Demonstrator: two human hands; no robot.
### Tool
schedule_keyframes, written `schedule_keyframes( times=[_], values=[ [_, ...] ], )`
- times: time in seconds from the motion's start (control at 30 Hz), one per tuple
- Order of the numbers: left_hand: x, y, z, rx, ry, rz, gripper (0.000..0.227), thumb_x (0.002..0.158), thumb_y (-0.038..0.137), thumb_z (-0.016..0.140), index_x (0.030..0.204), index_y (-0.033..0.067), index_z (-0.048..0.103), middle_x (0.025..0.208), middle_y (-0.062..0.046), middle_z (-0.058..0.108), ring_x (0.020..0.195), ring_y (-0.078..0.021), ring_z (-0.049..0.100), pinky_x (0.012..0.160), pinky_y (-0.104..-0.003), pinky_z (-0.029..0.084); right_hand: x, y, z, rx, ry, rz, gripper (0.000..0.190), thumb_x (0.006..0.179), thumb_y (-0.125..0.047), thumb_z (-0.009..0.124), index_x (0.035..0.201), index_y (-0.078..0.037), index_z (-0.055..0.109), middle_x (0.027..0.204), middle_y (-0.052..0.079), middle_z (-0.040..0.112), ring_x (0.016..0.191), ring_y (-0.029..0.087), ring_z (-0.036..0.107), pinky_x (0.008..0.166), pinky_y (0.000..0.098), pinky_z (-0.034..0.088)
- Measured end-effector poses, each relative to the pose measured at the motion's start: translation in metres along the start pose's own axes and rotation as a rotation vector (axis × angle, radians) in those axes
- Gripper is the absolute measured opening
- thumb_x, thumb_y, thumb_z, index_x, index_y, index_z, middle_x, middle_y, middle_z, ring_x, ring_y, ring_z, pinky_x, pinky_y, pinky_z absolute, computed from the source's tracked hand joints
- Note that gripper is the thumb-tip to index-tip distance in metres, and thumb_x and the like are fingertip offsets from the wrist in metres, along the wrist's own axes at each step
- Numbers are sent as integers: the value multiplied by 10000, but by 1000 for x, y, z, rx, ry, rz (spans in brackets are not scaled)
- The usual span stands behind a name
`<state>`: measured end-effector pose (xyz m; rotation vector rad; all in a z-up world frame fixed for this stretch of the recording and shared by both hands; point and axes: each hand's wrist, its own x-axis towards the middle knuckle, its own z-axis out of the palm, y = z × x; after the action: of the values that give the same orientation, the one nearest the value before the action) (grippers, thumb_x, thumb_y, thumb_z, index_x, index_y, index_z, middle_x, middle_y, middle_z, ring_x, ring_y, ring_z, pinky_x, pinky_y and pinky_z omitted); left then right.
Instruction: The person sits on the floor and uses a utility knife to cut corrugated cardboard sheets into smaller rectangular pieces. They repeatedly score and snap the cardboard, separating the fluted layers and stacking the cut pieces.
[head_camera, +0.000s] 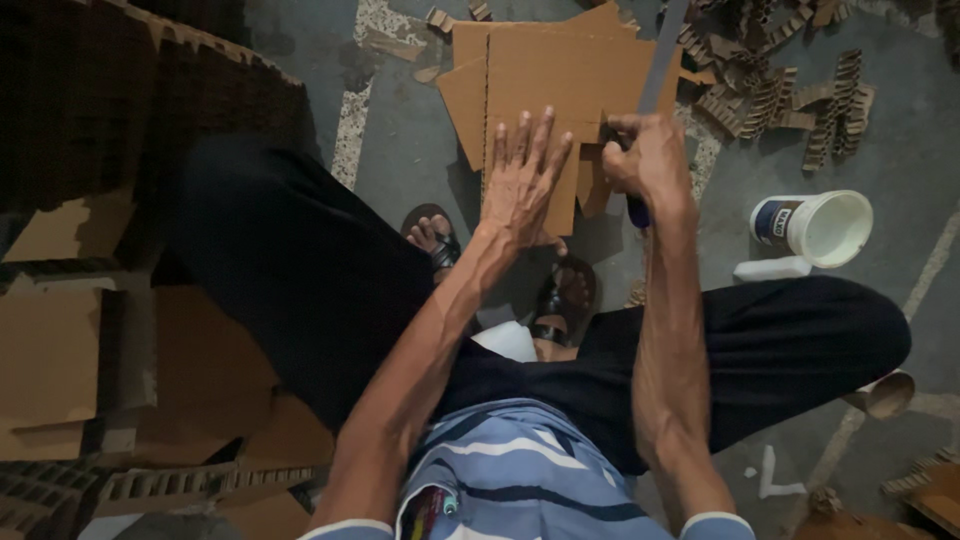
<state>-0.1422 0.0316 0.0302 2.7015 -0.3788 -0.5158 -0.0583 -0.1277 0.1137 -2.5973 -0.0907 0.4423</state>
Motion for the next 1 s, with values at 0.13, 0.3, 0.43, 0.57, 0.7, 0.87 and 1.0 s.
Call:
schedule_keyframes(
  times=[0.13,0.3,0.43,0.57,0.7,0.87,1.0],
  values=[
    [6,-6,5,260,409,3,1487,499,600,965,1657,148,149,1731,-231,-25,1594,-472,-7,1311,-626,1,-14,-16,-15,-14,-11,68,382,839,-128,662,1189,-21,768,926,238,756,790,302,759,744,398,591],
    [1,-3,1,3,22,18,1586,362,690,936,1633,107,188,1689,-235,33,1561,-481,39,1262,-639,37,-30,-10,-24,216,105,121,412,891,-117,628,1281,-3,695,1022,177,774,807,223,773,719,361,630],
    [-2,0,-11,-1,93,27,1574,348,671,939,1631,122,209,1689,-229,50,1558,-480,64,1262,-641,53,5,-2,22,207,354,-121,426,933,-67,643,1342,51,662,1059,203,780,871,228,777,767,352,634],
    [-3,1,-18,40,45,14,1622,322,679,937,1643,109,187,1681,-225,42,1551,-477,66,1255,-639,60,33,7,60,233,450,-247,403,945,-45,664,1326,88,657,1119,256,759,947,286,787,791,363,636],
    [-3,-1,-16,10,38,14,1616,333,693,931,1639,105,183,1693,-223,40,1563,-469,60,1270,-634,60,42,17,75,233,448,-220,394,936,-46,652,1303,95,666,1102,272,756,942,315,789,807,366,635],
    [1,-2,-13,42,30,14,1611,353,730,912,1640,117,162,1691,-224,7,1559,-474,24,1265,-639,48,53,30,80,219,434,-247,429,891,-62,654,1288,101,667,1136,288,739,901,307,787,803,347,648],
    [1,-1,-15,32,5,10,1620,346,744,901,1642,128,151,1694,-219,-8,1564,-467,11,1272,-635,35,62,40,84,111,449,-295,409,908,-71,661,1283,90,686,1133,281,744,945,318,771,871,362,632]
  ],
)
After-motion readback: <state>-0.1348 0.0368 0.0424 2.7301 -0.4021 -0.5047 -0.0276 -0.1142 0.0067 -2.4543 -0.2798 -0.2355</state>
